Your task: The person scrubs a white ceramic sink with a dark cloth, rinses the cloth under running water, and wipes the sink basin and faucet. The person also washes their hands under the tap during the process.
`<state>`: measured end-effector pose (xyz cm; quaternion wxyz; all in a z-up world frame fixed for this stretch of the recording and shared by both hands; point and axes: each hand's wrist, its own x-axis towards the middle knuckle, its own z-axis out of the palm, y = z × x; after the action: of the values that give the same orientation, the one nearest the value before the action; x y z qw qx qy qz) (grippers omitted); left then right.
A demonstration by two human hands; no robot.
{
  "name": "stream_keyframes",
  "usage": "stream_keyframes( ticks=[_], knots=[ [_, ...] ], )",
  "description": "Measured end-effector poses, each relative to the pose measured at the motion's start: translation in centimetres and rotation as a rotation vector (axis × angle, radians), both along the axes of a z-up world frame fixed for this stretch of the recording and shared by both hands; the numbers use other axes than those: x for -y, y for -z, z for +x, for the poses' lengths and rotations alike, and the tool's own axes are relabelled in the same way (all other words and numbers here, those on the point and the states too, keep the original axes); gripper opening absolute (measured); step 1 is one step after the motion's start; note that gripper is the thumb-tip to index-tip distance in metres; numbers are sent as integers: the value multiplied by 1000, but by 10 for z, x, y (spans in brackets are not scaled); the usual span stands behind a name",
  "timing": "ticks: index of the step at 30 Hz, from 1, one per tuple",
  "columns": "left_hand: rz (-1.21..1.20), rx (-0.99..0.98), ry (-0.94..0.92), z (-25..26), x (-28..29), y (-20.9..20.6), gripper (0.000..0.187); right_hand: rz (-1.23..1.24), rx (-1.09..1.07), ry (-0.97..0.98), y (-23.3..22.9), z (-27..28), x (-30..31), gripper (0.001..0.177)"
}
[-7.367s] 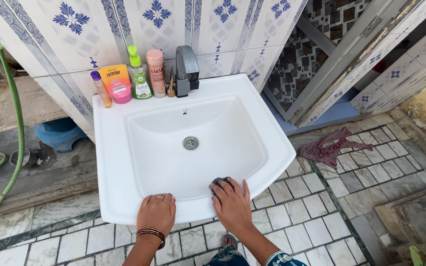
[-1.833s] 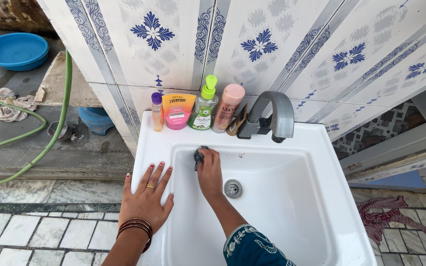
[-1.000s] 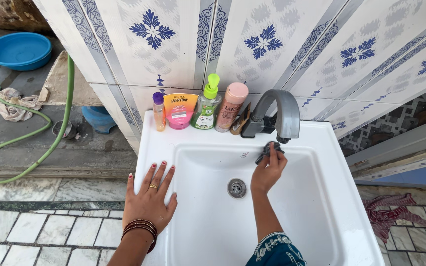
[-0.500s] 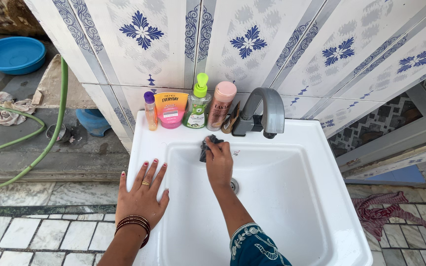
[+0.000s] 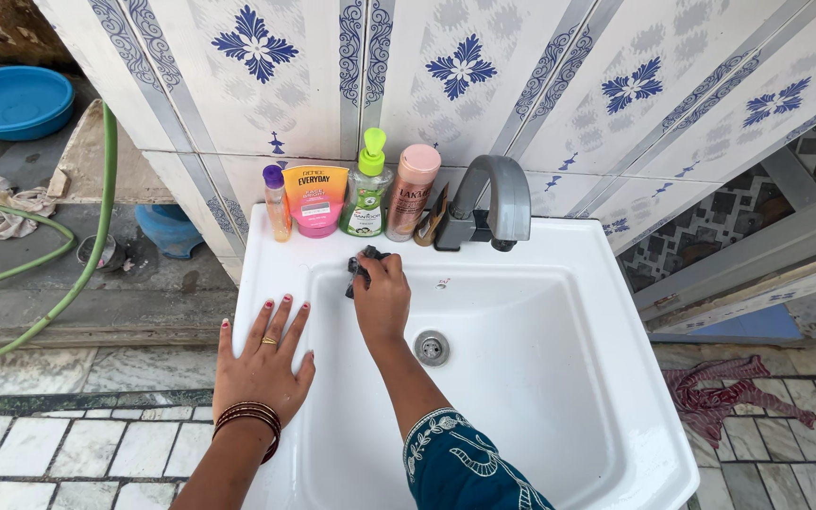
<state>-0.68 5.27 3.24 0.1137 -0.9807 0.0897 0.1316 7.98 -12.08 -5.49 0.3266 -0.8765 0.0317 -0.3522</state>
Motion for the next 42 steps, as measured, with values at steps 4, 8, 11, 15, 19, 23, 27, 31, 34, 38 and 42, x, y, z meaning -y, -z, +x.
stream_keyframes(
  ticks=[4, 8, 11, 15, 19, 23, 27, 31, 34, 38, 42],
  knots=[
    [-22, 19, 2, 0, -2, 3, 68, 159, -164, 1, 2, -5, 40, 31],
    [-11, 7, 0, 1, -1, 1, 68, 230, -165, 266, 6, -24, 131, 34],
    [-1, -3, 1, 0, 0, -1, 67, 254, -98, 473, 0, -34, 211, 37],
    [26, -43, -5, 2, 1, -4, 68, 254, -111, 601, -1, -32, 229, 32],
    [39, -23, -4, 4, 2, -4, 69, 136, -101, 279, 10, -26, 129, 46],
    [34, 22, -2, 3, 3, 0, 69, -102, -113, -14, 10, -12, 43, 51],
    [59, 30, 8, 2, 2, 1, 69, -165, -147, -37, 2, -18, 77, 49],
    [91, -14, -9, 7, 4, 1, 68, 66, -131, 253, 1, -39, 181, 53],
    [105, -21, -12, 7, 5, 3, 69, 163, -95, 469, 20, -36, 240, 46],
    [98, -14, -20, 7, 6, 2, 69, 366, 55, 700, 85, -13, 221, 41],
    [96, -55, -35, 9, 7, -2, 69, 522, -372, 553, 148, -12, 155, 40]
  ],
)
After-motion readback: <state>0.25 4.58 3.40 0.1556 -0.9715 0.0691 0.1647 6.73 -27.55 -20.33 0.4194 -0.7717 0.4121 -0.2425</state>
